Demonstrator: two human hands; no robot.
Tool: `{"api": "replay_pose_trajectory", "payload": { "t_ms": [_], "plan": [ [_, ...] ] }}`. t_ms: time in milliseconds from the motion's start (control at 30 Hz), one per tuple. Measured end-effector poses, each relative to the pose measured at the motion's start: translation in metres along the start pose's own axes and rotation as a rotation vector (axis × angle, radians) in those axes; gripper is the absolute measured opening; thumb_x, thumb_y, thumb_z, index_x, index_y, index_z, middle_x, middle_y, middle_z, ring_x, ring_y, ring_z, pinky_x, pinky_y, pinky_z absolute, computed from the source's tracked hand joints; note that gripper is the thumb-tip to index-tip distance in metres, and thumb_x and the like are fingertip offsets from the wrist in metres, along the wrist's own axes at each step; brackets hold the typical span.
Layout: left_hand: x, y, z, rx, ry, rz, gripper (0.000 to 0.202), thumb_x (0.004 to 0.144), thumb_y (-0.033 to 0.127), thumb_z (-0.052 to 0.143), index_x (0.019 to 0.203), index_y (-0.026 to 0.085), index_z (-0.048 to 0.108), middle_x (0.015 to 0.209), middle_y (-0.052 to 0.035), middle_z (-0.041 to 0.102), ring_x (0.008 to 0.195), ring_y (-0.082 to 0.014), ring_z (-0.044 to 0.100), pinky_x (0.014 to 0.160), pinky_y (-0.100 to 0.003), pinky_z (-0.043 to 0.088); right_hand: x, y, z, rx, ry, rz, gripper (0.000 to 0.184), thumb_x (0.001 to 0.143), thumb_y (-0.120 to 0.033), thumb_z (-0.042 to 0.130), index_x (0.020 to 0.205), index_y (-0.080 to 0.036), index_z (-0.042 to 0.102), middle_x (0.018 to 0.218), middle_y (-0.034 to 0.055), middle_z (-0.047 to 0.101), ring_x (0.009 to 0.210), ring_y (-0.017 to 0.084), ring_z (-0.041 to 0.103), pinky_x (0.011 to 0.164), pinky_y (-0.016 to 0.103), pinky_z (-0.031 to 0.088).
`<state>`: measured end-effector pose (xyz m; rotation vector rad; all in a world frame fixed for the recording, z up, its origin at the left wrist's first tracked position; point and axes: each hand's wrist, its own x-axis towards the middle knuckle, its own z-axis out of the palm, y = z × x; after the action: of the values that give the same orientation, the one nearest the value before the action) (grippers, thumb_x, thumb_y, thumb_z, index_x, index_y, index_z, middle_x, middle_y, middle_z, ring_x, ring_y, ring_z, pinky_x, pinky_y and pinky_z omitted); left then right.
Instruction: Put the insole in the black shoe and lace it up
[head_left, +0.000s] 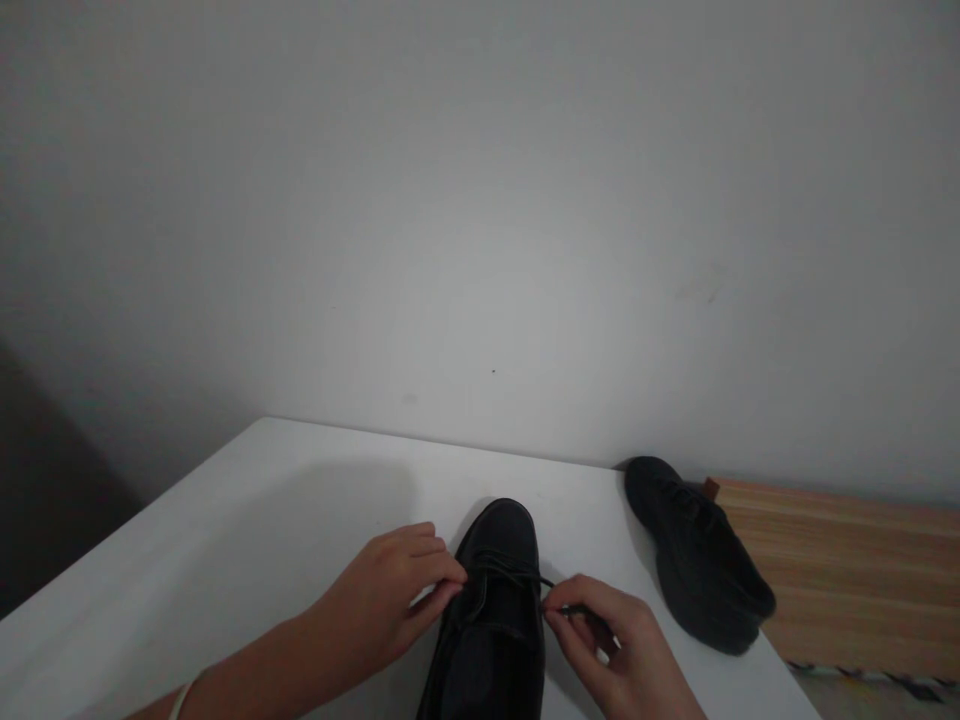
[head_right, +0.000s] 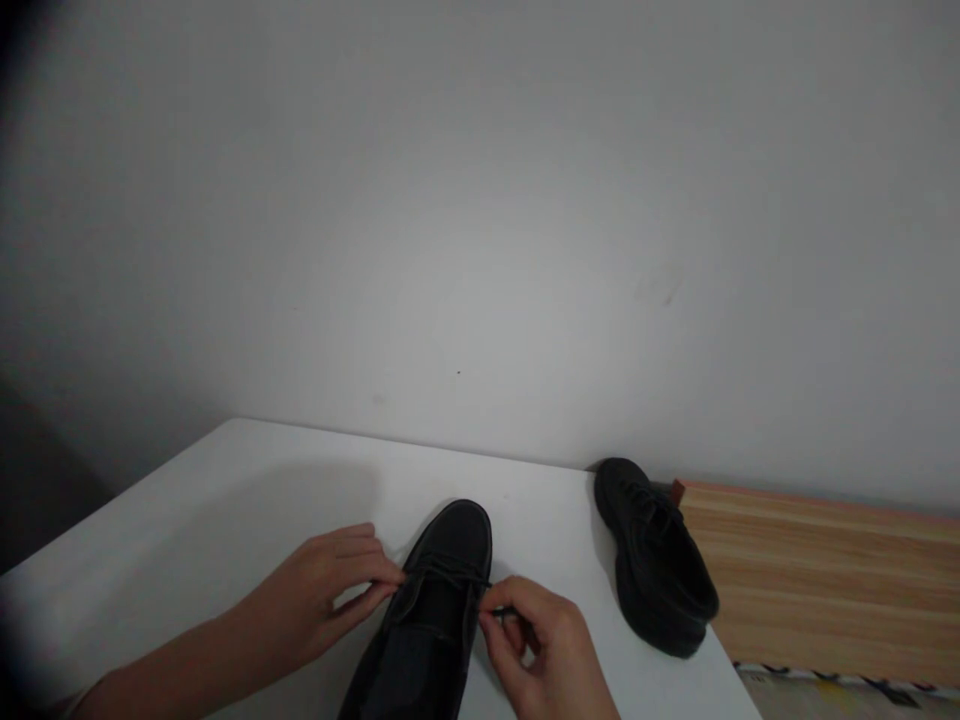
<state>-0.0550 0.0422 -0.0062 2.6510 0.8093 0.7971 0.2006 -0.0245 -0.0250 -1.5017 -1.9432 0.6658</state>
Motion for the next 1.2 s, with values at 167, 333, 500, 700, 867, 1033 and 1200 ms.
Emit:
{"api": "replay_pose_trajectory", "payload": {
  "t_ms": [167, 333, 500, 700, 867, 1033, 1200],
  "plan": [
    [0.0, 0.006, 0.002, 0.213, 0.01, 0.053, 0.017, 0.085, 0.007, 0.052, 0.075, 0.018, 0.062, 0.069, -0.0011, 0.063, 0.069, -0.0179, 0.054, 0.071, -0.03, 0.045, 0.001, -0.004, -0.004, -0.21, 0.142, -0.214, 0.017, 0.091, -0.021, 0.05, 0.087, -0.022, 0.066, 0.091, 0.0072, 0.056, 0.086, 0.02, 0.057, 0.075, 0.032, 0.05],
    [0.005, 0.01, 0.002, 0.252, -0.03, 0.078, 0.019, 0.085, 0.007, 0.053, 0.07, 0.017, 0.06, 0.07, -0.0018, 0.061, 0.071, -0.0181, 0.052, 0.068, -0.03, 0.043, -0.001, -0.004, -0.001, -0.332, 0.2, -0.278, 0.016, 0.09, -0.016, 0.052, 0.09, -0.022, 0.066, 0.089, 0.0065, 0.051, 0.078, 0.018, 0.056, 0.066, 0.03, 0.051],
    [0.005, 0.006, 0.007, 0.13, 0.032, -0.024, 0.02, 0.088, 0.007, 0.053, 0.078, 0.018, 0.068, 0.09, -0.0059, 0.063, 0.086, -0.0207, 0.054, 0.073, -0.031, 0.044, -0.004, -0.002, 0.004, -0.27, 0.15, -0.282, 0.019, 0.093, -0.013, 0.046, 0.096, -0.019, 0.064, 0.081, 0.0043, 0.053, 0.071, 0.013, 0.059, 0.063, 0.023, 0.051],
    [0.006, 0.012, 0.004, -0.087, -0.125, -0.194, 0.02, 0.093, 0.01, 0.047, 0.093, 0.017, 0.066, 0.088, -0.0049, 0.066, 0.084, -0.0179, 0.059, 0.074, -0.028, 0.046, -0.005, -0.006, 0.005, -0.186, 0.104, -0.261, 0.02, 0.094, -0.014, 0.045, 0.101, -0.02, 0.063, 0.087, 0.0057, 0.062, 0.077, 0.014, 0.065, 0.069, 0.021, 0.053],
    [0.013, 0.032, -0.007, -0.111, -0.216, -0.333, 0.021, 0.089, 0.027, 0.059, 0.109, 0.02, 0.06, 0.096, -0.0048, 0.064, 0.088, -0.0219, 0.06, 0.08, -0.035, 0.048, -0.005, -0.024, -0.002, -0.184, -0.004, -0.174, 0.021, 0.096, -0.023, 0.045, 0.106, -0.019, 0.063, 0.09, 0.0069, 0.065, 0.079, 0.015, 0.066, 0.072, 0.025, 0.055],
    [0.025, 0.041, -0.008, 0.119, -0.336, -0.244, 0.022, 0.084, 0.009, 0.047, 0.093, 0.018, 0.064, 0.091, -0.0075, 0.063, 0.086, -0.0239, 0.061, 0.078, -0.039, 0.052, 0.002, -0.037, -0.001, -0.309, -0.016, -0.121, 0.033, 0.089, -0.017, 0.049, 0.122, -0.017, 0.055, 0.095, 0.0084, 0.067, 0.081, 0.02, 0.068, 0.072, 0.031, 0.057],
    [0.041, 0.048, -0.007, 0.285, -0.45, -0.147, 0.02, 0.081, 0.008, 0.048, 0.091, 0.013, 0.065, 0.091, -0.012, 0.065, 0.086, -0.028, 0.062, 0.078, -0.044, 0.055, 0.013, -0.058, 0.0, -0.575, -0.166, -0.047, 0.031, 0.08, -0.001, 0.048, 0.099, -0.019, 0.065, 0.094, 0.0079, 0.068, 0.079, 0.023, 0.07, 0.068, 0.032, 0.056]
  ]
}}
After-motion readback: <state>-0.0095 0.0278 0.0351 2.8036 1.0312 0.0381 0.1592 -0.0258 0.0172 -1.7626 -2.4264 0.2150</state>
